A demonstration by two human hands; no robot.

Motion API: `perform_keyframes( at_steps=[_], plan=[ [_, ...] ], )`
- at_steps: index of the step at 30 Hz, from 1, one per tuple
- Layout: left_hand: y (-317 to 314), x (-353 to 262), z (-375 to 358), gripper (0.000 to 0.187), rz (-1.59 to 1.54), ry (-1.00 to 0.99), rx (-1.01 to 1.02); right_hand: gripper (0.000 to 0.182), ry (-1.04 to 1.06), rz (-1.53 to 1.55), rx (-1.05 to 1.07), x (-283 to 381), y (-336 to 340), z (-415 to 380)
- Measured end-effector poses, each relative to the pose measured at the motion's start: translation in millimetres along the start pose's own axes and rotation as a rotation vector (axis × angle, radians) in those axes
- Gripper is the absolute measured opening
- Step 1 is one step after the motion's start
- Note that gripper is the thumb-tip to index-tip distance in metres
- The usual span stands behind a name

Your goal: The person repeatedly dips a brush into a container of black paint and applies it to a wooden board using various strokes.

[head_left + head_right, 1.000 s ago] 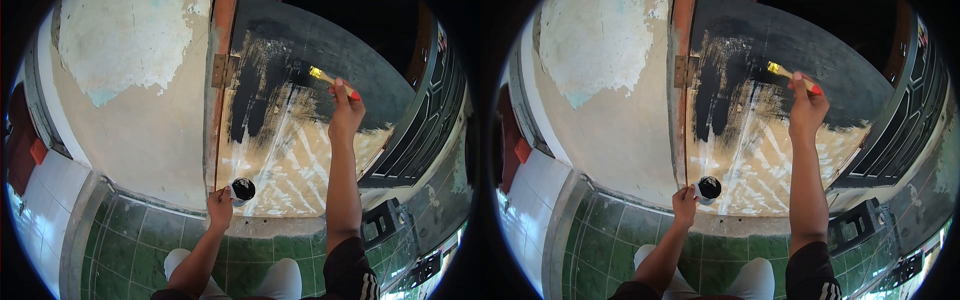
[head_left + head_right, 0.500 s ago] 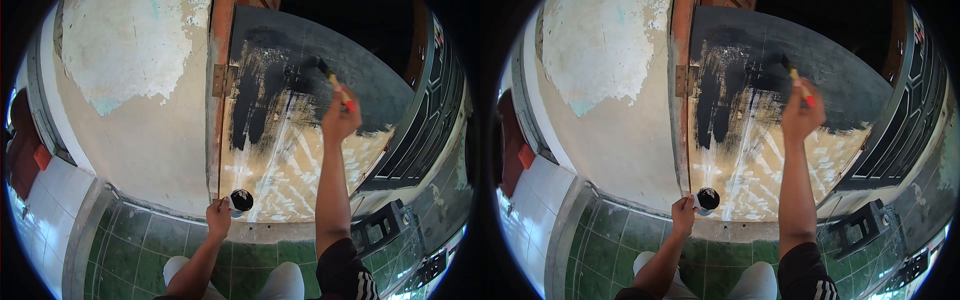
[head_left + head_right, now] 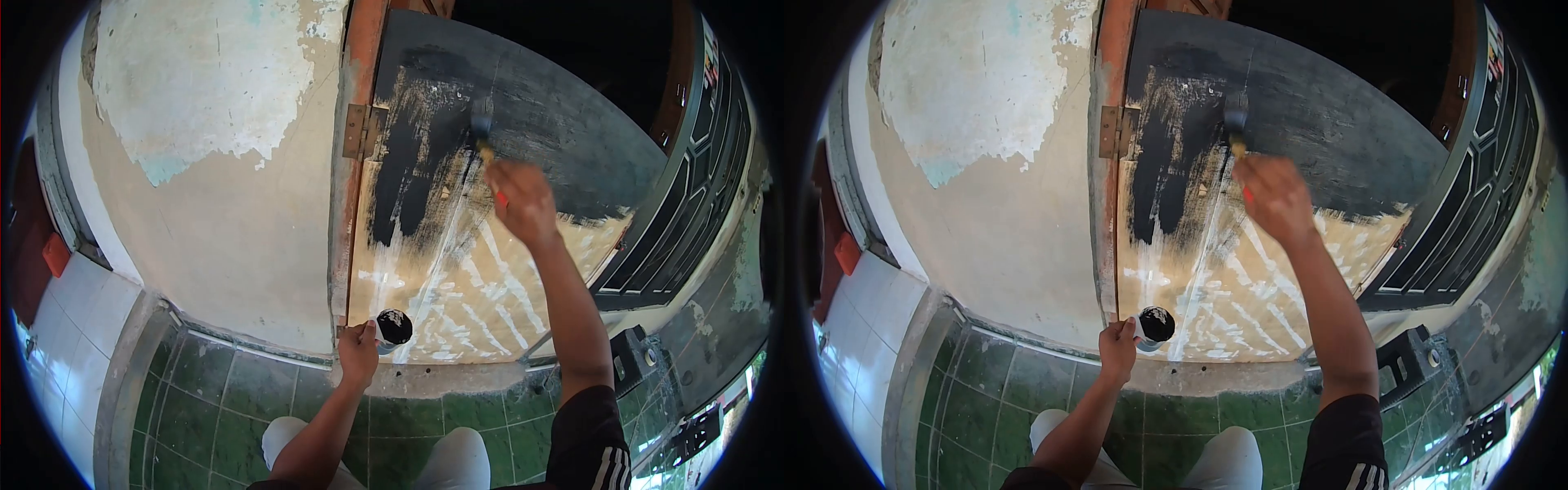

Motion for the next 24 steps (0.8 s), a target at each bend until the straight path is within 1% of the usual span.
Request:
perform_keyframes(
  at_steps=[2, 4, 6, 8, 9, 10, 11, 13, 16, 19, 21, 22, 24],
  plan=[
    [0, 5, -1, 0.034, 0.016, 0.034, -0.001, 0.02, 0.043, 0.085, 0.119, 25, -17, -44],
    [-1, 7, -1, 0.034, 0.008, 0.045, 0.005, 0.014, -0.032, 0.305, 0.306, 48, -21, -67],
    [-2, 7, -2, 0.034, -0.027, 0.035, 0.012, 0.01, -0.243, 0.48, 0.515, 43, -31, -77],
    [-1, 10, -2, 0.033, 0.005, 0.049, 0.006, 0.01, -0.304, 0.618, 0.641, 23, -48, -68],
    [-1, 12, -3, 0.033, 0.021, 0.054, 0.006, 0.01, -0.283, 0.578, 0.578, 6, -50, -54],
    [-1, 12, -4, 0.033, 0.025, 0.05, 0.004, 0.009, -0.245, 0.466, 0.56, -12, -49, -35],
    [-1, 12, -5, 0.032, 0.029, 0.044, 0.002, 0.009, -0.294, 0.474, 0.517, -34, -47, -21],
    [0, 11, -7, 0.032, 0.04, 0.03, 0.001, 0.007, -0.364, 0.39, 0.399, -68, -30, 14],
    [3, 11, -9, 0.031, 0.068, 0.013, 0.01, 0.009, -0.339, 0.203, 0.047, -78, 21, 47],
    [3, 10, -12, 0.032, 0.091, -0.01, 0.014, 0.015, -0.032, 0.051, -0.115, -36, 30, 25],
    [4, 9, -13, 0.037, 0.091, -0.049, 0.0, 0.02, 0.1, -0.003, -0.02, 8, 1, -16],
    [2, 8, -14, 0.035, 0.092, -0.035, 0.007, 0.021, 0.153, 0.015, 0.107, 30, -21, -44],
    [0, 4, -18, 0.033, 0.095, -0.001, 0.021, 0.017, 0.132, 0.285, 0.215, 74, -33, -78]
  ],
)
Point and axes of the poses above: each hand's wrist, its own z-axis towards the middle knuckle, its own y-axis out of the back of the hand, x = y × z, the point moved 9 cm from there along z, towards the middle knuckle, and after that the axes turned 13 degrees about -z, right-handed, at the moved point
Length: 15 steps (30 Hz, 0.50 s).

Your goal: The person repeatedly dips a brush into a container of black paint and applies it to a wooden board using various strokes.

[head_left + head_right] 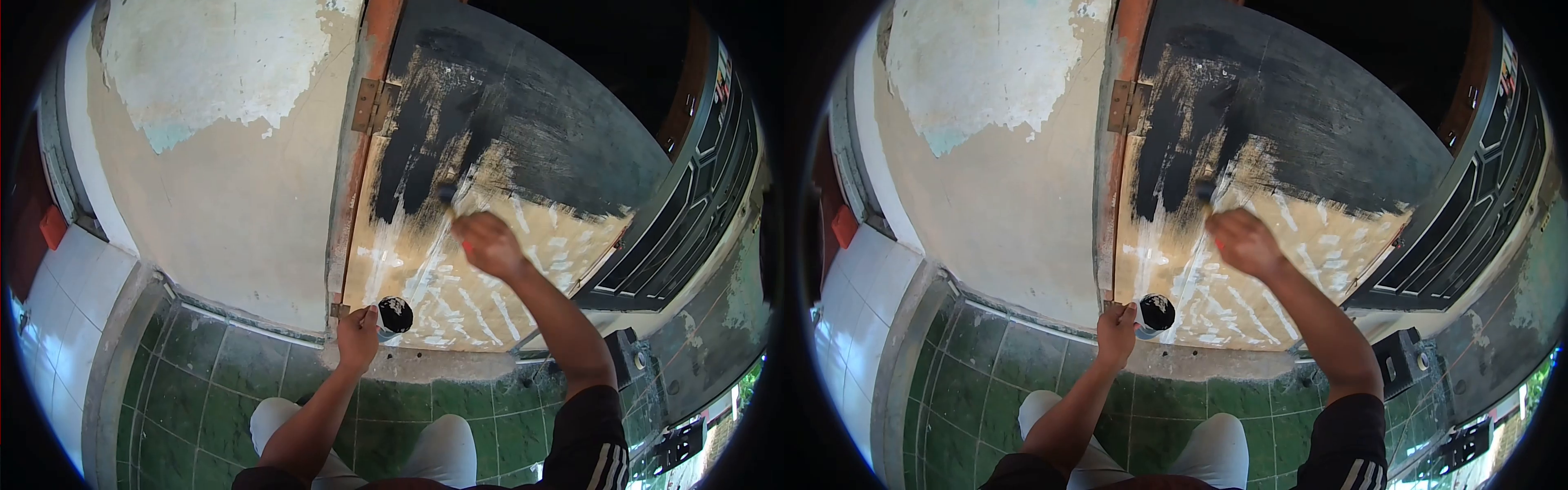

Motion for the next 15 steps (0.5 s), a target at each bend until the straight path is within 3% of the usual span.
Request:
perform_keyframes(
  at_steps=[2, 4, 9, 13, 15],
  plan=[
    [-1, 1, 0, 0.035, -0.007, 0.012, 0.007, 0.011, -0.08, 0.179, 0.219, 18, -26, -12],
    [-1, 0, 0, 0.036, -0.011, 0.01, 0.009, 0.009, -0.176, 0.301, 0.229, -3, -29, -5],
    [-1, -1, -2, 0.037, 0.03, -0.005, 0.009, 0.011, -0.331, 0.202, 0.007, -103, 35, 65],
    [-3, -4, -1, 0.037, 0.05, -0.013, 0.006, 0.01, -0.223, -0.211, -0.33, -83, 102, 91],
    [-4, -4, -2, 0.037, 0.064, -0.005, 0.01, 0.012, -0.122, -0.263, -0.329, -63, 79, 72]
  ],
)
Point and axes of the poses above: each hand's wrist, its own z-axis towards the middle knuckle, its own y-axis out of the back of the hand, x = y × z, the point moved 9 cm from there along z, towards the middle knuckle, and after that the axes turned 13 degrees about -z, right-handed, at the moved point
